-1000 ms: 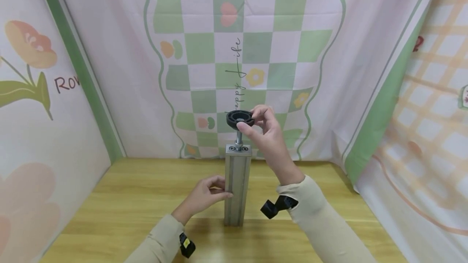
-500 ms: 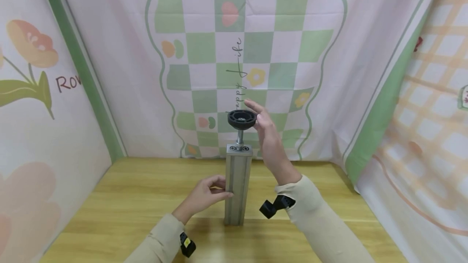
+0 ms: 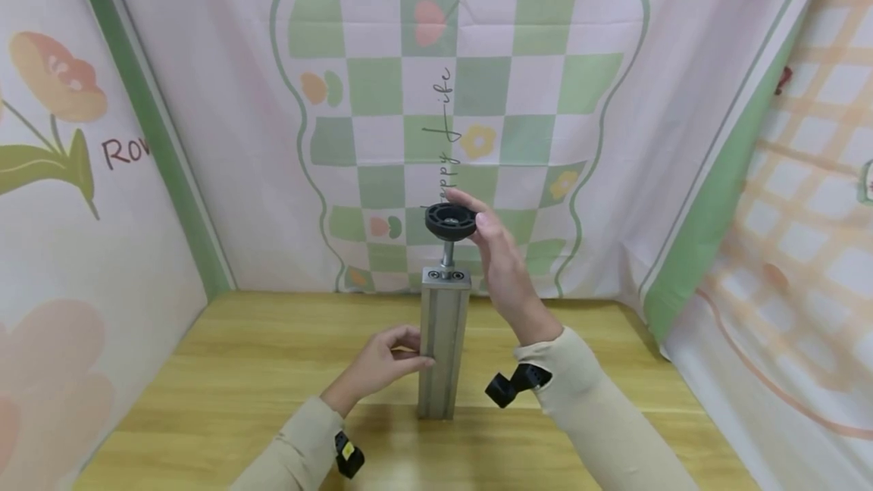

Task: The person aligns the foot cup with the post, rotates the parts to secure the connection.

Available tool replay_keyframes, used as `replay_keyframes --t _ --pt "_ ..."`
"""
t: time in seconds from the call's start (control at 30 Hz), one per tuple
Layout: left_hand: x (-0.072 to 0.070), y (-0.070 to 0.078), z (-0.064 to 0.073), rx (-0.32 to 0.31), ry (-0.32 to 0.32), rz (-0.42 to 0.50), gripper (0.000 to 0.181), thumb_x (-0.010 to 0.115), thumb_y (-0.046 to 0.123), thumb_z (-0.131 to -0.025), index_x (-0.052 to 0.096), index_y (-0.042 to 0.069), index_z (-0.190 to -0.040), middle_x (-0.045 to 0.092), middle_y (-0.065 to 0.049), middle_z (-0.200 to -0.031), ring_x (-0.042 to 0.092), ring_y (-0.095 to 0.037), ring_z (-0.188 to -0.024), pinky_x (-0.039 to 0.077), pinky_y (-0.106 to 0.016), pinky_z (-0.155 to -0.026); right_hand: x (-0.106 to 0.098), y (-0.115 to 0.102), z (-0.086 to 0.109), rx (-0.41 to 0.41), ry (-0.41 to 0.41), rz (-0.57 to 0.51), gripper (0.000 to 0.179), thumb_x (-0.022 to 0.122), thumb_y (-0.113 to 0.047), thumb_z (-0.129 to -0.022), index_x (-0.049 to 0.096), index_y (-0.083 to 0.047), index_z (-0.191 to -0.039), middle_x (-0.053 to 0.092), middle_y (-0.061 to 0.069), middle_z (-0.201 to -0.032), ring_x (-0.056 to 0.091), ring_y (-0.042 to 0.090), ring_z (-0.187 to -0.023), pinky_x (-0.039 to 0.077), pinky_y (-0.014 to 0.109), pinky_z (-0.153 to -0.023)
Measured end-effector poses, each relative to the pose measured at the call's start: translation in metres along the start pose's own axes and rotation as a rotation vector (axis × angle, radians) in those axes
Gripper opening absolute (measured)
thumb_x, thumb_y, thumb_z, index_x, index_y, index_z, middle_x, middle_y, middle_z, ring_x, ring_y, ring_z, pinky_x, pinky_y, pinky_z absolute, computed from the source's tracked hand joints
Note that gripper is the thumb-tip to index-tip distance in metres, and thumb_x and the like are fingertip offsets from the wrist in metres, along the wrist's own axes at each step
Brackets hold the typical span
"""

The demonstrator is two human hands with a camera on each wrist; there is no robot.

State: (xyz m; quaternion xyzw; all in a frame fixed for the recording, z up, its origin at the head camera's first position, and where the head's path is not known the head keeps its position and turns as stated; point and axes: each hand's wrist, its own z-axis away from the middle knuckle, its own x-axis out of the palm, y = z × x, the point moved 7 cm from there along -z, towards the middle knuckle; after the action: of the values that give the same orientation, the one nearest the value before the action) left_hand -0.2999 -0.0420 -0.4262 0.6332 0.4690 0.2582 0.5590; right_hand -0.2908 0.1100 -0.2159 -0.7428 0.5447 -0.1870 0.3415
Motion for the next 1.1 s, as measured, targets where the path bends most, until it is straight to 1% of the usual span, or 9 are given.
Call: replay_keyframes --t 0.27,0.37,0.5,0.6,0.73,0.83,0.9,1.0,1.1 --pt "-0.001 -0.001 -0.001 0.016 -0.01 -0.004 0.03 0.079 0.016 -0.09 0.066 0.007 -0.115 0.066 -0.009 -0.106 0.067 -0.022 -0.097 0.06 -0.033 -0.085 -0.002 -0.002 -0.001 0.021 0.009 0.001 0.049 0.03 -0.027 -0.107 0.048 0.0 -0.143 0.049 0.015 -0.147 0.04 0.027 -0.139 0.027 0.049 -0.117" --pt "-0.001 -0.002 0.0 0.012 -0.009 -0.005 0.03 0.079 0.017 -0.089 0.066 0.008 -0.115 0.066 -0.009 -0.107 0.067 -0.022 -0.098 0.06 -0.033 -0.085 -0.004 -0.001 0.001 0.047 0.036 0.011 0.047 0.033 -0.028 -0.107 0.051 -0.001 -0.141 0.051 0.013 -0.145 0.045 0.027 -0.133 0.028 0.048 -0.115" --pt "-0.001 -0.002 0.001 -0.003 -0.003 -0.016 0.031 0.079 0.017 -0.089 0.066 0.007 -0.116 0.066 -0.009 -0.107 0.067 -0.022 -0.098 0.059 -0.032 -0.086 -0.007 0.0 0.003 0.072 0.08 0.041 0.043 0.039 -0.027 -0.106 0.053 0.0 -0.137 0.05 0.015 -0.145 0.049 0.027 -0.128 0.034 0.047 -0.108" --pt "-0.001 -0.003 0.001 -0.016 0.002 -0.022 0.032 0.079 0.016 -0.089 0.065 0.006 -0.116 0.065 -0.009 -0.107 0.066 -0.022 -0.099 0.059 -0.031 -0.086 -0.008 0.001 0.004 0.088 0.107 0.053 0.04 0.043 -0.026 -0.104 0.055 0.0 -0.132 0.05 0.015 -0.145 0.05 0.027 -0.125 0.037 0.049 -0.104" --pt "-0.001 -0.002 0.001 -0.025 0.007 -0.018 0.032 0.079 0.015 -0.089 0.065 0.005 -0.116 0.065 -0.009 -0.107 0.066 -0.023 -0.099 0.059 -0.031 -0.087 -0.009 0.002 0.004 0.122 0.136 0.038 0.032 0.049 -0.027 -0.101 0.056 -0.007 -0.126 0.05 0.014 -0.143 0.053 0.026 -0.118 0.035 0.05 -0.107" --pt "-0.001 -0.002 0.001 -0.027 0.009 -0.019 0.031 0.079 0.014 -0.089 0.065 0.004 -0.116 0.065 -0.009 -0.107 0.066 -0.023 -0.099 0.059 -0.031 -0.087 -0.01 0.002 0.004 0.134 0.151 0.009 0.028 0.054 -0.025 -0.098 0.056 -0.013 -0.123 0.051 0.015 -0.137 0.054 0.026 -0.111 0.037 0.046 -0.107" --pt "-0.001 -0.002 0.001 -0.025 0.01 -0.023 0.031 0.079 0.014 -0.089 0.065 0.004 -0.115 0.065 -0.009 -0.106 0.066 -0.023 -0.099 0.059 -0.031 -0.087 -0.01 0.002 0.004 0.138 0.164 -0.003 0.027 0.058 -0.023 -0.096 0.055 -0.015 -0.122 0.052 0.013 -0.133 0.054 0.024 -0.104 0.041 0.041 -0.102" --pt "-0.001 -0.002 0.001 -0.024 0.01 -0.024 0.031 0.079 0.014 -0.089 0.065 0.005 -0.115 0.065 -0.009 -0.106 0.065 -0.023 -0.1 0.059 -0.03 -0.087 -0.011 0.002 0.004 0.143 0.185 -0.008 0.026 0.063 -0.019 -0.093 0.053 -0.017 -0.117 0.052 0.009 -0.129 0.053 0.021 -0.096 0.048 0.032 -0.091" --pt "-0.001 -0.002 0.001 -0.022 0.009 -0.019 0.031 0.079 0.014 -0.089 0.066 0.005 -0.115 0.065 -0.009 -0.106 0.065 -0.023 -0.1 0.059 -0.031 -0.087 -0.011 0.001 0.004 0.138 0.196 0.007 0.026 0.067 -0.017 -0.091 0.05 -0.018 -0.111 0.051 0.006 -0.127 0.051 0.019 -0.092 0.051 0.026 -0.079"
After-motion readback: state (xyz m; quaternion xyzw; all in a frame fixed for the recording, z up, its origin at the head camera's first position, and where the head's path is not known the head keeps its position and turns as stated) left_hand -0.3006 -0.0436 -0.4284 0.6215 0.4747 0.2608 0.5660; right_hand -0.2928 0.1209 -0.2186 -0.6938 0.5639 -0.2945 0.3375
